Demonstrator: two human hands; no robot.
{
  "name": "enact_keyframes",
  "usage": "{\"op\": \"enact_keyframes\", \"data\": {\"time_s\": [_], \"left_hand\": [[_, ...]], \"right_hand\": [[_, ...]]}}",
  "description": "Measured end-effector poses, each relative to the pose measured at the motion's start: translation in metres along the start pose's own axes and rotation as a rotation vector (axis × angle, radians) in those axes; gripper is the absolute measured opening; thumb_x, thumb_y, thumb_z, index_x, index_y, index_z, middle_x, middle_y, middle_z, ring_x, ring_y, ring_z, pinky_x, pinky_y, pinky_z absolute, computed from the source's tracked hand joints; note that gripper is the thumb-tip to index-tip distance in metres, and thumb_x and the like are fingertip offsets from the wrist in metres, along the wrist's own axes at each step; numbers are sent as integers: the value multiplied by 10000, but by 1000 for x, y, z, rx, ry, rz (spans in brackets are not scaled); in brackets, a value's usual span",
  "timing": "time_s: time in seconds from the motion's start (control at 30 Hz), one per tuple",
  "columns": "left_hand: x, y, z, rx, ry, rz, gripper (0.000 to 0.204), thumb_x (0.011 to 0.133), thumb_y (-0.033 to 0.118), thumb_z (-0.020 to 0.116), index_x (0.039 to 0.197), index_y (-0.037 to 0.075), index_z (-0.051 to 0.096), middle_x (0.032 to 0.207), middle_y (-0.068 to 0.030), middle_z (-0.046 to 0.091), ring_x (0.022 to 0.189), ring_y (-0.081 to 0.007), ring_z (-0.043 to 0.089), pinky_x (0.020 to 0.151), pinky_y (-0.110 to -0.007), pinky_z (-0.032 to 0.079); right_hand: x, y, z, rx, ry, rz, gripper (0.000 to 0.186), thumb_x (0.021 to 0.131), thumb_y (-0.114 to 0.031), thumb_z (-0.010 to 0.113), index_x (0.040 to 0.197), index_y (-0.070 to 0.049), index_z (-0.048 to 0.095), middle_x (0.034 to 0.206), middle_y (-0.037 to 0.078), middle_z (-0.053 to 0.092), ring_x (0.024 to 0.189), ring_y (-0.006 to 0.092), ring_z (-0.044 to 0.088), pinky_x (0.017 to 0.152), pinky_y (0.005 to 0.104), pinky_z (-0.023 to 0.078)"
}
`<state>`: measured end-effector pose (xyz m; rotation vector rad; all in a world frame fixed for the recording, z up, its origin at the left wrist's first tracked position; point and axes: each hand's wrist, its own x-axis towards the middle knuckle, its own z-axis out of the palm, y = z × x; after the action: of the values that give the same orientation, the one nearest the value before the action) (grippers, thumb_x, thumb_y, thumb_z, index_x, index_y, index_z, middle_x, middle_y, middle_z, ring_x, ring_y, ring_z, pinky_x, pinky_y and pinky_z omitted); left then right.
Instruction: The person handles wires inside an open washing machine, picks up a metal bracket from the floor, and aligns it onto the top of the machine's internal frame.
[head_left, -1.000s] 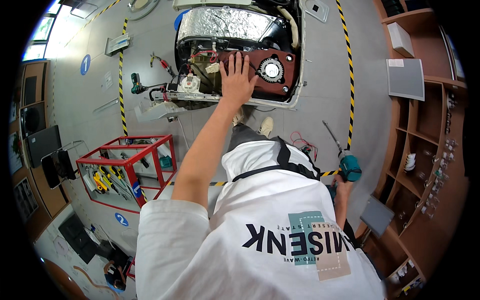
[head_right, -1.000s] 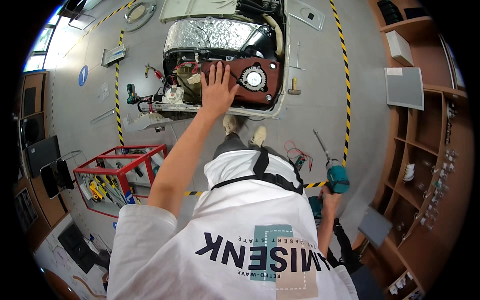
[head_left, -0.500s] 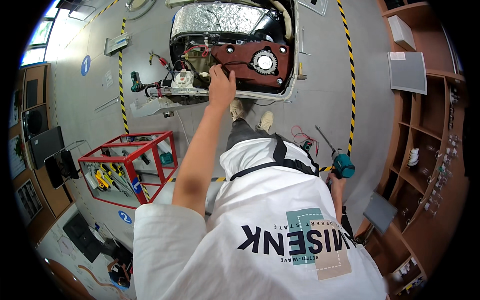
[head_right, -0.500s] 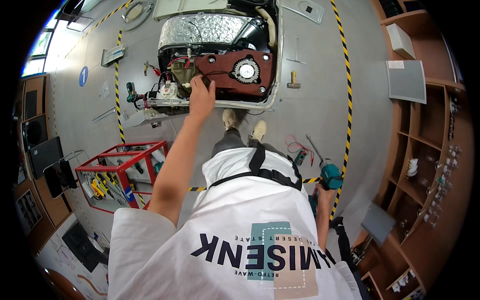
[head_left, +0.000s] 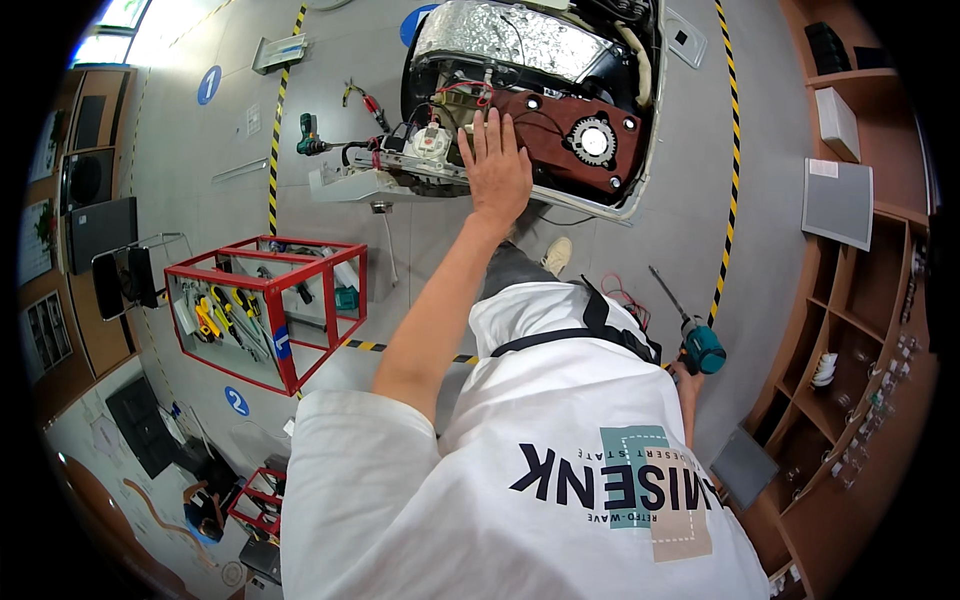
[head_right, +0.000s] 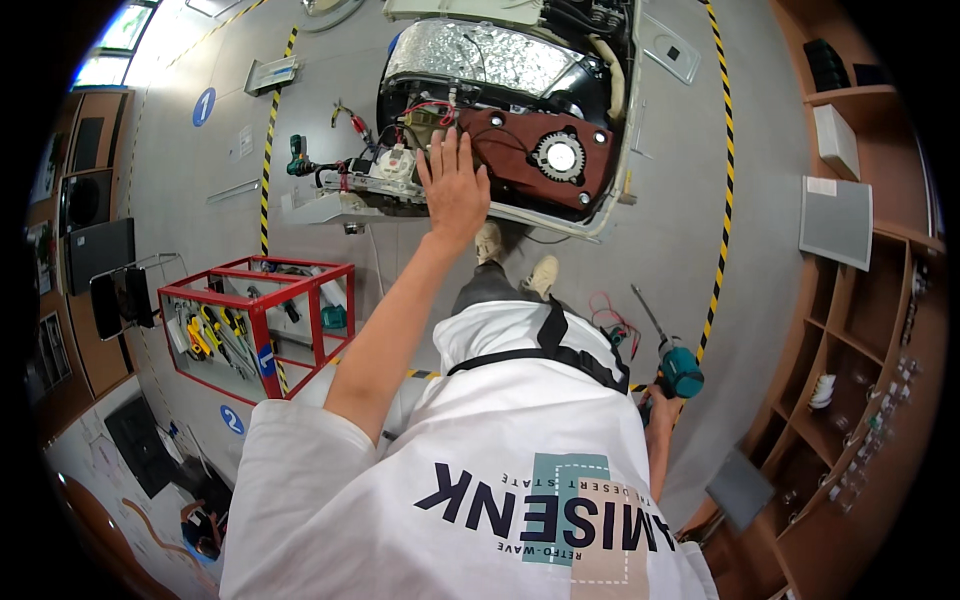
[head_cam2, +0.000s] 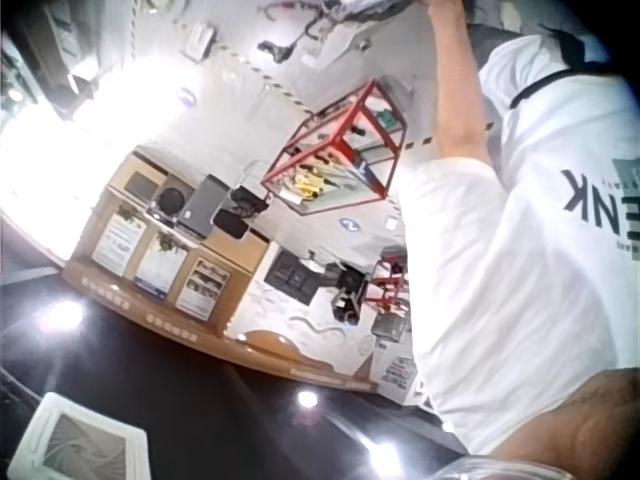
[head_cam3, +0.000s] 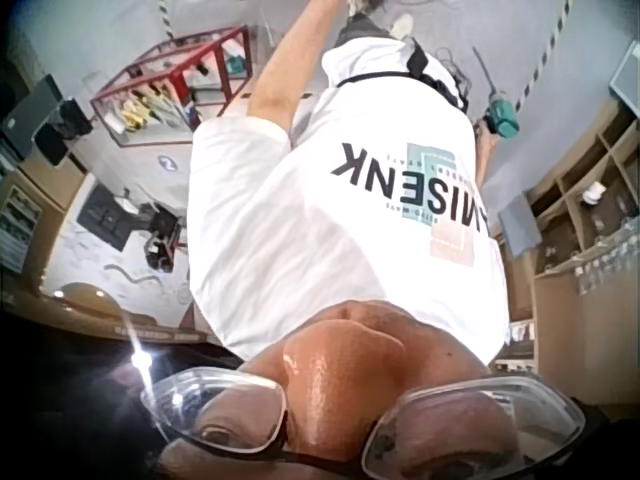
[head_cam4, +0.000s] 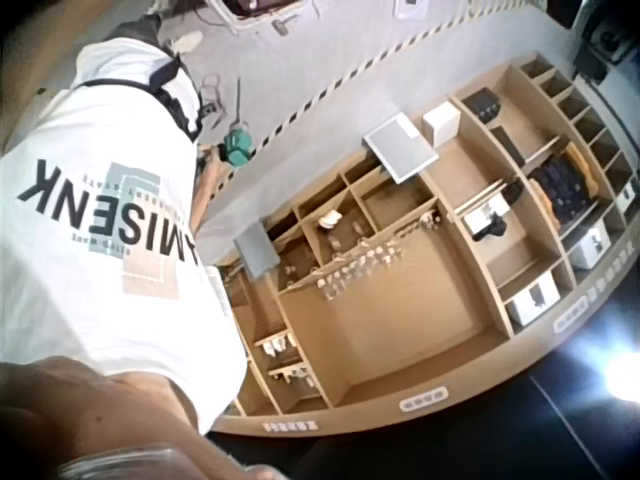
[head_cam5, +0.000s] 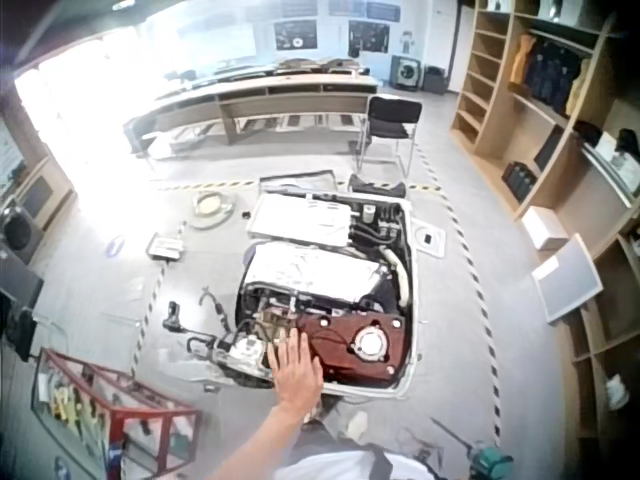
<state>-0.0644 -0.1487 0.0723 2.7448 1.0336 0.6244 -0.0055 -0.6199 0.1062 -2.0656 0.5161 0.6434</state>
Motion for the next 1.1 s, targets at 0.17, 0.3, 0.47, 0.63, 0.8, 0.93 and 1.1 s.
{"op": "enact_keyframes", "data": {"time_s": [0.17,0.3,0.47,0.63,0.8,0.93,1.1], "left_hand": [[-12,-25,12,50,-99,-32,526,900,331,513,1280,-32,484,1360,-218,439,1283,-356,381,1101,-534,181],[-25,-39,20,73,-196,47,454,887,318,551,1192,-18,533,1312,-213,489,1251,-355,423,1076,-562,209],[5,-46,-8,-194,-131,-92,317,879,241,560,1073,-9,575,1187,-202,568,1119,-341,528,1000,-476,353],[55,-161,-29,-346,-207,-359,281,881,230,600,1055,11,627,1042,-173,643,949,-318,620,812,-392,484],[67,-231,-23,-418,-768,-320,427,818,345,699,1042,-14,640,956,-117,666,907,-218,621,789,-331,480],[86,-232,-5,-517,-1040,-285,433,806,379,718,994,-4,644,854,-66,641,796,-163,568,683,-299,446],[107,-204,-17,-334,-1144,-276,373,787,358,746,870,21,613,756,-38,581,724,-144,510,618,-300,392]], "right_hand": [[7,-4,4,-48,-5,-31,257,738,5,612,984,2,539,755,81,555,562,185,519,507,319,429],[12,-3,5,-116,9,-39,253,725,14,618,969,19,549,746,82,557,548,190,517,497,323,425],[21,3,4,-47,-16,-105,258,712,16,612,964,28,558,712,81,557,524,189,511,480,322,416],[9,-7,7,-61,-23,-51,247,718,11,600,961,24,558,711,79,558,513,182,511,463,311,409],[0,-21,19,-10,-36,-51,217,720,9,597,934,21,564,671,79,550,515,181,525,450,305,414],[-3,-21,16,-69,-28,5,206,727,1,602,930,19,566,671,78,546,504,181,517,447,303,413],[-14,-24,24,-59,-31,-15,210,736,-15,603,938,16,561,658,67,535,498,181,512,446,301,404]]}}
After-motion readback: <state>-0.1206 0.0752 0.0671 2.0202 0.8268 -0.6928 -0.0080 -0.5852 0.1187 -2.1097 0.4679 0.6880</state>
